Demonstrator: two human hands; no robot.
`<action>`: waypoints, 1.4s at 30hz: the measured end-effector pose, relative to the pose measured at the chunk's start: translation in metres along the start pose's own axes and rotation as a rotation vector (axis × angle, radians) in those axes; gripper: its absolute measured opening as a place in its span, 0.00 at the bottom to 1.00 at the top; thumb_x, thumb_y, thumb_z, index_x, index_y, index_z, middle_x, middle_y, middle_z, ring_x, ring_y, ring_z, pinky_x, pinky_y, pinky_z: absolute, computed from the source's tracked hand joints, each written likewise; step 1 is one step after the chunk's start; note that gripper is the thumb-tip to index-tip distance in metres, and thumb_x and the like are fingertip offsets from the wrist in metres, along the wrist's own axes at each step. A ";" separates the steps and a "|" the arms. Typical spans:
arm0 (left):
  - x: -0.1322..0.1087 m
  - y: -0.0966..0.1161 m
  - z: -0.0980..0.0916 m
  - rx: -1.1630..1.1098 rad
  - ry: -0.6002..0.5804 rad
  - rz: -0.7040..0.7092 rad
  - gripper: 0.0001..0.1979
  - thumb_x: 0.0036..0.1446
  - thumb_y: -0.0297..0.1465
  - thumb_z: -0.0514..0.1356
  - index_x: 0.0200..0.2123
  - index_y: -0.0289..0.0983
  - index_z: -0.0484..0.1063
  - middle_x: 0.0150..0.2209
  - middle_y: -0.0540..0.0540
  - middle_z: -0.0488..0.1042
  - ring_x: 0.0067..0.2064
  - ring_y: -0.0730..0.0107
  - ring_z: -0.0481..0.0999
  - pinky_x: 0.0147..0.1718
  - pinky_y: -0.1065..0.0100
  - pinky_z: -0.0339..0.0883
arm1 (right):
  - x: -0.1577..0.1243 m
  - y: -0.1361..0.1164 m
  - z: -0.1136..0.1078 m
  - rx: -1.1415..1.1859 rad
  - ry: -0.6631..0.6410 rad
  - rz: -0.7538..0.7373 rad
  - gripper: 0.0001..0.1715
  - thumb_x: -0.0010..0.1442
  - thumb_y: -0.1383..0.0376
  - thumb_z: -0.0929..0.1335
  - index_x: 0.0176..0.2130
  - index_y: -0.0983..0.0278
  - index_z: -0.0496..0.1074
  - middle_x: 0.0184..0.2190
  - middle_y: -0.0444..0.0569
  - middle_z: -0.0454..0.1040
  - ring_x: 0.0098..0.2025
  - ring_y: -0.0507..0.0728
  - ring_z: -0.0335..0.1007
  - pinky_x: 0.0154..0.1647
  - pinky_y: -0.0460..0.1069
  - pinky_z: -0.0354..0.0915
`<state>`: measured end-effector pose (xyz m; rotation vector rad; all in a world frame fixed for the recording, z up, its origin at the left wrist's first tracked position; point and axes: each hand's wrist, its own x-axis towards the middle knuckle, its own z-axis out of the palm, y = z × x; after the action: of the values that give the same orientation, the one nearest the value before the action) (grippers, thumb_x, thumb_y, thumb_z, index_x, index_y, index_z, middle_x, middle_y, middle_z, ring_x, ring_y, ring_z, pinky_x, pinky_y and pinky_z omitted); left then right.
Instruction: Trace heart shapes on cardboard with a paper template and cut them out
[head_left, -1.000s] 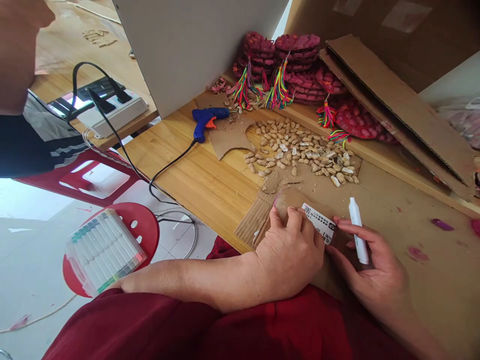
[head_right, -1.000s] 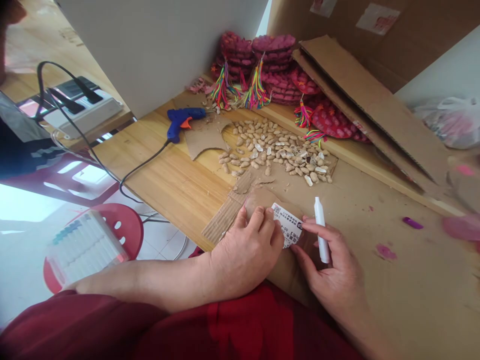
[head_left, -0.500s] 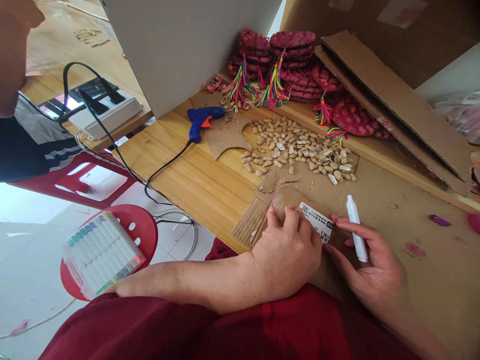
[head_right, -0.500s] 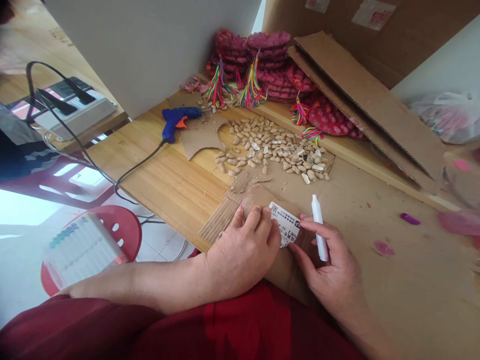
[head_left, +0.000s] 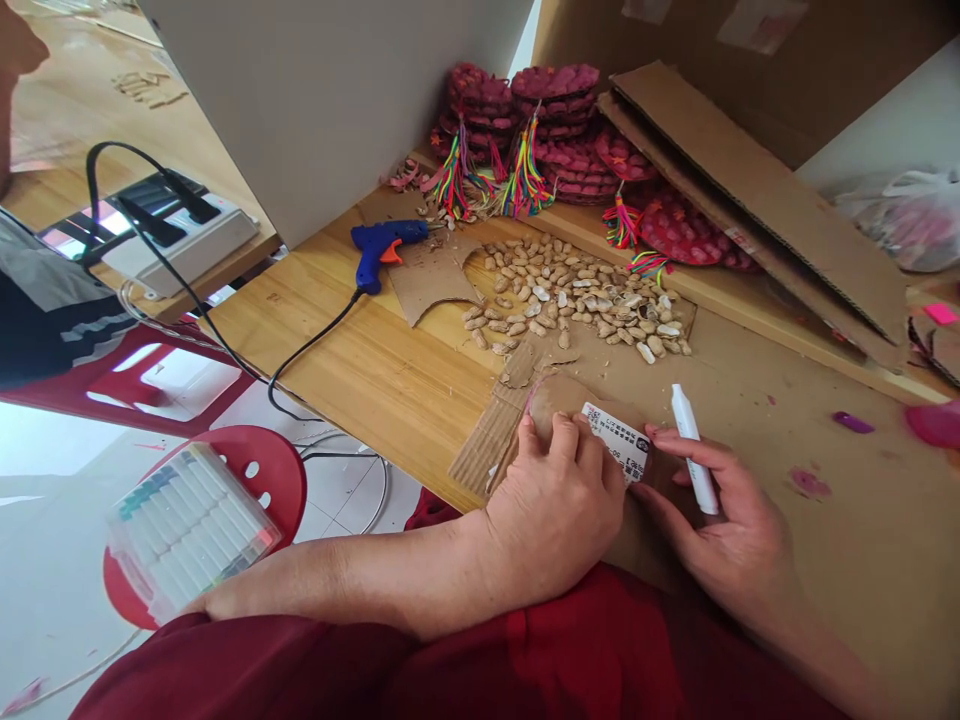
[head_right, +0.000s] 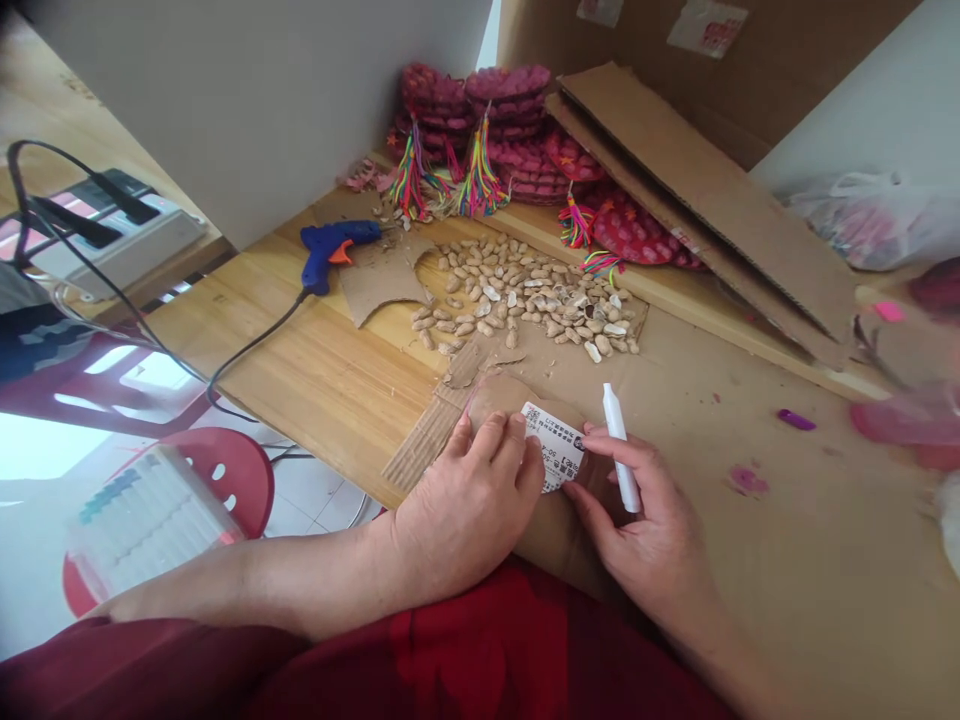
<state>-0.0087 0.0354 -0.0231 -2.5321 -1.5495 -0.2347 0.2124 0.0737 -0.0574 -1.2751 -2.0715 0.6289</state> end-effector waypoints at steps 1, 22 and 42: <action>0.000 0.000 0.000 0.002 -0.002 0.000 0.20 0.72 0.27 0.49 0.58 0.28 0.76 0.59 0.28 0.77 0.57 0.45 0.78 0.49 0.45 0.81 | 0.000 -0.001 0.000 -0.001 -0.002 -0.002 0.24 0.64 0.62 0.75 0.57 0.54 0.72 0.58 0.53 0.77 0.62 0.66 0.74 0.53 0.58 0.73; 0.001 -0.017 -0.009 -0.040 -0.113 0.071 0.19 0.68 0.24 0.57 0.60 0.31 0.74 0.61 0.33 0.76 0.60 0.48 0.78 0.47 0.54 0.83 | 0.008 -0.016 0.001 0.007 0.018 -0.074 0.22 0.63 0.67 0.74 0.55 0.55 0.70 0.54 0.52 0.79 0.56 0.63 0.77 0.58 0.61 0.73; 0.020 -0.056 -0.013 -0.204 -0.259 0.244 0.23 0.68 0.27 0.61 0.64 0.44 0.73 0.54 0.40 0.75 0.53 0.53 0.75 0.54 0.50 0.77 | 0.009 -0.011 0.004 0.463 0.207 0.054 0.14 0.69 0.64 0.69 0.55 0.57 0.72 0.48 0.49 0.79 0.51 0.59 0.77 0.53 0.56 0.73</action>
<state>-0.0502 0.0746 -0.0026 -2.9827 -1.3339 -0.0344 0.2000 0.0771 -0.0504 -1.0755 -1.6067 0.8976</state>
